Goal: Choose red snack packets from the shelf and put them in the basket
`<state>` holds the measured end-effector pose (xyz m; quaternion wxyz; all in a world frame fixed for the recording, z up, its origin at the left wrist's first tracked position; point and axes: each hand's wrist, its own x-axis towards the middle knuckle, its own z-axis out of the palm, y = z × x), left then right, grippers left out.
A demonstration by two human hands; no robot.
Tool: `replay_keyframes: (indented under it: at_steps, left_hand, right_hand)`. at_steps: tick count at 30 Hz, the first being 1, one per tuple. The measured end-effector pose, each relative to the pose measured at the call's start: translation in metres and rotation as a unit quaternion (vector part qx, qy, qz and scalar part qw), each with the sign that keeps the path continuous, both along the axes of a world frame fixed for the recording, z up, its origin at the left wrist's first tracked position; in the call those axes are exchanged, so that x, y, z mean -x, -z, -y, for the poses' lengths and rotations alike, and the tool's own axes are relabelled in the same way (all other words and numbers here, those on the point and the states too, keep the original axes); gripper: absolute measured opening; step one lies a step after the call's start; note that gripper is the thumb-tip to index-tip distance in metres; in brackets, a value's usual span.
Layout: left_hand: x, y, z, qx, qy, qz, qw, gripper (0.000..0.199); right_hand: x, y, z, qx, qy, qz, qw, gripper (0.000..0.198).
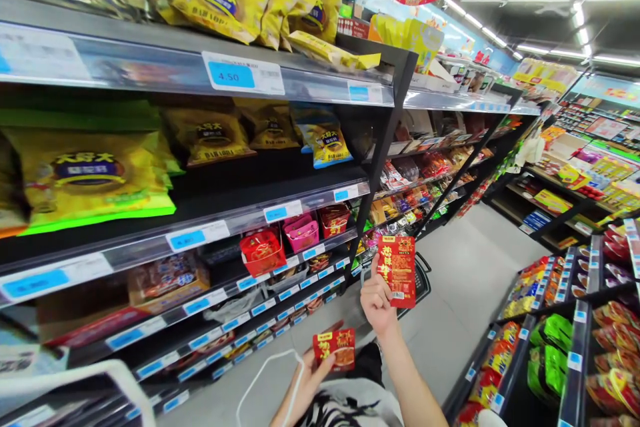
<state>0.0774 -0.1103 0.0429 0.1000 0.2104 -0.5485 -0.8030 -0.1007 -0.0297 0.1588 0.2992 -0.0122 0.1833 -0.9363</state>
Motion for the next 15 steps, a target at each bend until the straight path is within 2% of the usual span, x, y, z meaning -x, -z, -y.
replay_keyframes:
  at_steps: [4,8,13,15]
  left_hand:
    - [-0.001,0.007,-0.001,-0.004,-0.003,0.013,1.000,0.062]
    - [-0.001,0.002,-0.003,0.000,-0.019,0.002,1.000,0.058]
    - [0.001,-0.003,-0.003,0.024,0.010,0.002,1.000,0.060]
    - [0.001,-0.007,-0.004,0.020,0.001,0.003,1.000,0.057]
  right_hand:
    - [-0.003,-0.006,0.000,-0.018,0.002,-0.002,1.000,0.020]
    - [-0.004,-0.009,-0.002,-0.038,0.015,-0.009,0.999,0.019]
    - [-0.004,-0.008,-0.004,-0.055,0.017,-0.038,0.998,0.017]
    - [-0.004,-0.006,-0.005,-0.053,0.014,-0.045,0.997,0.016]
